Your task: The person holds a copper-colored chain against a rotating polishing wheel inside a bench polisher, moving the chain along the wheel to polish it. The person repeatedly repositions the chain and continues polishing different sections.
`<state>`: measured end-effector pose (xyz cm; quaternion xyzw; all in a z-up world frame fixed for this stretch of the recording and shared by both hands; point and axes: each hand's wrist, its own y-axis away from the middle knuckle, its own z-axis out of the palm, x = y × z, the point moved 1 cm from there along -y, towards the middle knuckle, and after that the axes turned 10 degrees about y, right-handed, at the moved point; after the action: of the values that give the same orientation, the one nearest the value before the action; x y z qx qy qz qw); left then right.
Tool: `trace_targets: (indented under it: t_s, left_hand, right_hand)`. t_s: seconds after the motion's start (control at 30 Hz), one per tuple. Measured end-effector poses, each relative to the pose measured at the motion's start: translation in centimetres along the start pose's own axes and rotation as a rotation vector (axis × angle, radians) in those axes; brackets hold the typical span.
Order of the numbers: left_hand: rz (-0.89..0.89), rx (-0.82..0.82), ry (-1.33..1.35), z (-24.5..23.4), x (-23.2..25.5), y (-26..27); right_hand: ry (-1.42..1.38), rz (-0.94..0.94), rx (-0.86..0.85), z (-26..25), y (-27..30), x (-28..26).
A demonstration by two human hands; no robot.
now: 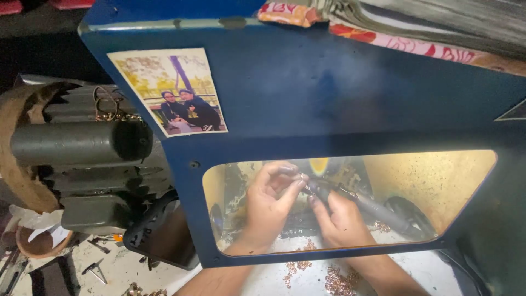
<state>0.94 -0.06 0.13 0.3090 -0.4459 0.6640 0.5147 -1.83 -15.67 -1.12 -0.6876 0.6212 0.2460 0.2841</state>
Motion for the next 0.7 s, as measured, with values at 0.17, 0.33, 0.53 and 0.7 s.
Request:
trace_targets:
  t_s: [0.17,0.33,0.53,0.7]
  left_hand:
    - [-0.032,0.004,0.010,-0.5,0.3,-0.2]
    - [0.029,-0.024,-0.081,-1.1,0.5,-0.5]
    - [0.078,-0.075,-0.058,-0.8,0.5,-0.2]
    - [0.119,-0.051,-0.102,-1.3,0.0,-0.5]
  right_hand:
    - [-0.065,0.063,0.010,0.1,-0.2,0.3]
    - [-0.008,0.220,0.008,0.0,-0.6,0.3]
    - [-0.668,0.419,-0.128,-0.2,-1.1,2.0]
    - [-0.402,0.327,-0.211,-0.1,-0.5,1.2]
